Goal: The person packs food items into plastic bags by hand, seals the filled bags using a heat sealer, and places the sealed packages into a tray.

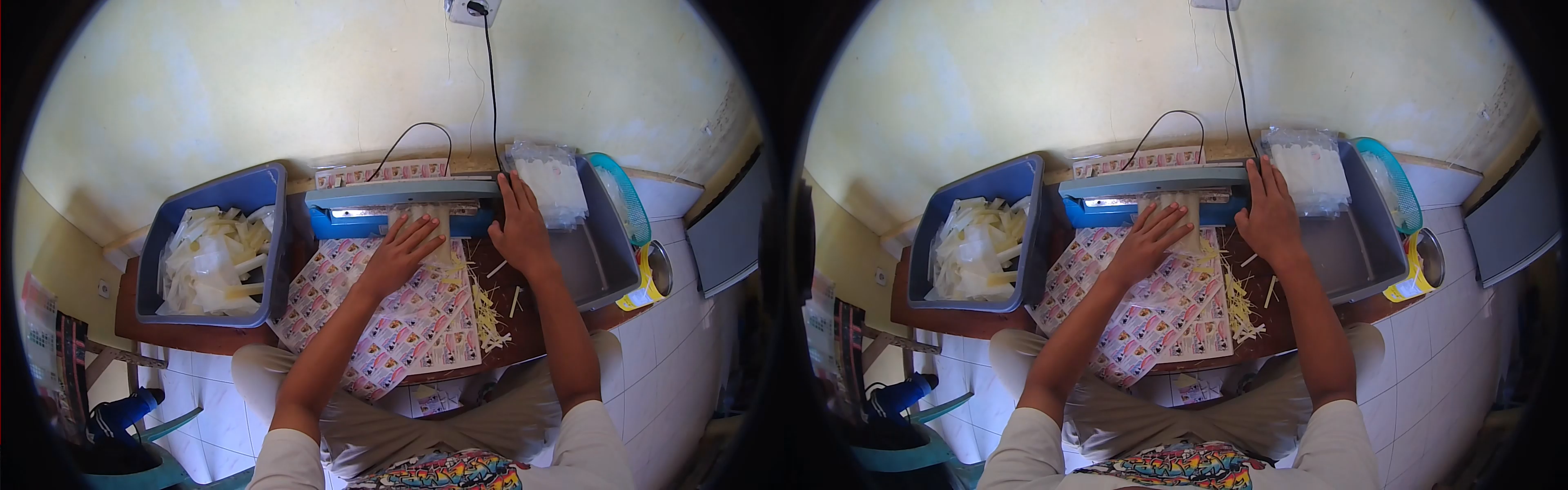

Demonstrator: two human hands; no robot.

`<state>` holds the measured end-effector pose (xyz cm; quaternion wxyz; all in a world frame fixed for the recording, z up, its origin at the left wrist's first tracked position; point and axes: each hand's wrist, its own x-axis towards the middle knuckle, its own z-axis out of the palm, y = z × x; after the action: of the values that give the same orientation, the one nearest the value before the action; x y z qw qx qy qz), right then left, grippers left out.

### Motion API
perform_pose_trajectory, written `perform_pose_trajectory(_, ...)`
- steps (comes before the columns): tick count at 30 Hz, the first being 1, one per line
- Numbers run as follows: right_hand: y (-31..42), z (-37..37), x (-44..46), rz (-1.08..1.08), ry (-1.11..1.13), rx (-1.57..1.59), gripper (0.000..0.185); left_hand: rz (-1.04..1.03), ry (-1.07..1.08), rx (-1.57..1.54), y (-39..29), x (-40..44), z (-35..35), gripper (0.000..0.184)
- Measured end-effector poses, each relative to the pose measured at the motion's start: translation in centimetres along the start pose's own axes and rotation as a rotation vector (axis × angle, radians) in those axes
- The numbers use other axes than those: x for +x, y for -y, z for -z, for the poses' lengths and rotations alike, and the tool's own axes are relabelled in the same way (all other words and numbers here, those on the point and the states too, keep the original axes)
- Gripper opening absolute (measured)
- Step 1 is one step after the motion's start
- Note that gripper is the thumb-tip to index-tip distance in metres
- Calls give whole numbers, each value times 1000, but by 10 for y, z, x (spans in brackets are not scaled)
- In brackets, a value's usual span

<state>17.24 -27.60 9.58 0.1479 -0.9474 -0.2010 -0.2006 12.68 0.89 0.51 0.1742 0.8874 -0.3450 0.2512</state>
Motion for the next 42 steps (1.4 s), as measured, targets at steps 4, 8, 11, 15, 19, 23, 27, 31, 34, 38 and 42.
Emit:
perform_pose_trajectory(4, 5, 12, 5, 19, -47, 47, 87, 9, 14, -3, 0, -2, -1, 85)
perform_pose_trajectory(8, 15, 27, 8, 54, -91, 60, 84, 5, 13, 7, 1, -2, 1, 85)
perform_pose_trajectory(11, 26, 31, 7, 46, -120, 117, 81, 5, 13, -3, 0, -2, 2, 85)
perform_pose_trajectory(15, 25, 25, 7, 81, -174, 130, 78, 11, 10, -13, 0, -2, 1, 85)
perform_pose_trajectory(19, 17, 20, 7, 71, -173, 86, 76, 16, 12, -14, 0, -4, -1, 84)
perform_pose_trajectory(23, 11, 10, 3, 58, -152, 55, 75, 21, 17, -31, 0, -5, -1, 84)
perform_pose_trajectory(27, 8, 4, 0, 46, -125, 53, 75, 15, 5, -38, 1, -6, -2, 84)
perform_pose_trajectory(31, 6, -1, -3, 20, -75, 52, 78, 9, 1, -30, 0, -6, -3, 83)
perform_pose_trajectory(34, 9, -4, -6, 23, -72, 17, 82, 17, 9, -35, 0, -6, -2, 83)
perform_pose_trajectory(38, 9, -4, -7, 25, -59, 6, 84, 17, 12, -32, 0, -8, -5, 84)
perform_pose_trajectory(42, 9, -1, -7, 31, -43, 16, 86, 13, 9, -23, 0, -7, -4, 85)
